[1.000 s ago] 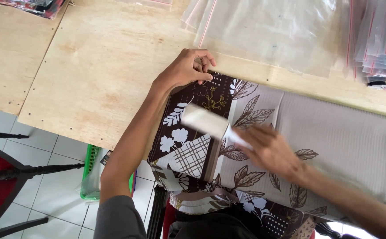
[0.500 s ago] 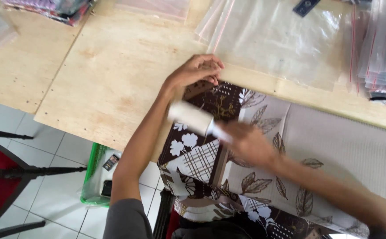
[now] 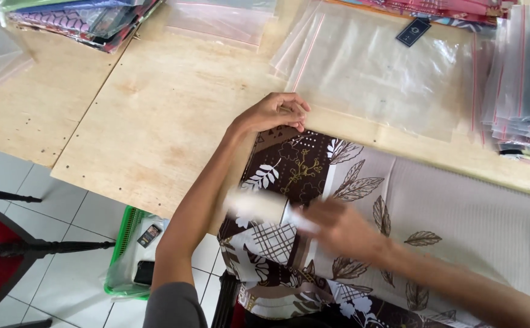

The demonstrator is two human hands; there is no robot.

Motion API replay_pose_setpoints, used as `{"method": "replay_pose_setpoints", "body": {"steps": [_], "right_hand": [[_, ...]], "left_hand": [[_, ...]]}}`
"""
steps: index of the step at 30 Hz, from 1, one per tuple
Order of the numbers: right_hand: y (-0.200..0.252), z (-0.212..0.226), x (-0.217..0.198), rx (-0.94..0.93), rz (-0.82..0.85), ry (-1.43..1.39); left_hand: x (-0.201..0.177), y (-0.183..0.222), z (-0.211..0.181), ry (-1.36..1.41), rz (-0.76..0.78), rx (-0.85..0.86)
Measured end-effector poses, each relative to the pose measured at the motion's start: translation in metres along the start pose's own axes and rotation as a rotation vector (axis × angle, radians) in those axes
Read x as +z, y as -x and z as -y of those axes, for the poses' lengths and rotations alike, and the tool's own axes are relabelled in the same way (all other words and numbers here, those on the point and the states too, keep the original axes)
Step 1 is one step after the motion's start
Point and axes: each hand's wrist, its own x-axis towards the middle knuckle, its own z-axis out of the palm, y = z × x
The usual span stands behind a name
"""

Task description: A person uses a lint roller to remove debris from a piece of patterned fabric on a wooden workbench.

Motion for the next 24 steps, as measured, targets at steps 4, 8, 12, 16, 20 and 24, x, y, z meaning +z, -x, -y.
{"method": "replay_pose_setpoints", "body": {"steps": [4,8,12,16,20,24], "right_hand": [[-0.006,0.034,-0.012,-0.061,0.062,-0.173],[-0.003,0.004,-0.015,0.004,-0.009,-0.174],[0.013,-0.030,0.003,0.142,-0.027,-0.166],[0.014,-0.028,0.013,0.107,-0.057,-0.123],[0.014,-0.026,0.011,0.087,-0.053,-0.086],[0.026,-0.034,0.024,0.091,-0.028,-0.144]], "left_hand": [[0.001,0.000,0.000,0.006,-0.002,0.014],[0.002,0.002,-0.001,0.015,-0.001,0.026],[0.004,0.003,-0.007,0.032,-0.026,-0.018],[0.004,0.013,-0.016,-0.052,-0.063,-0.032],[0.055,0.052,-0.069,-0.446,-0.374,0.394],[0.162,0.130,-0.078,-0.522,-0.231,0.362]]}}
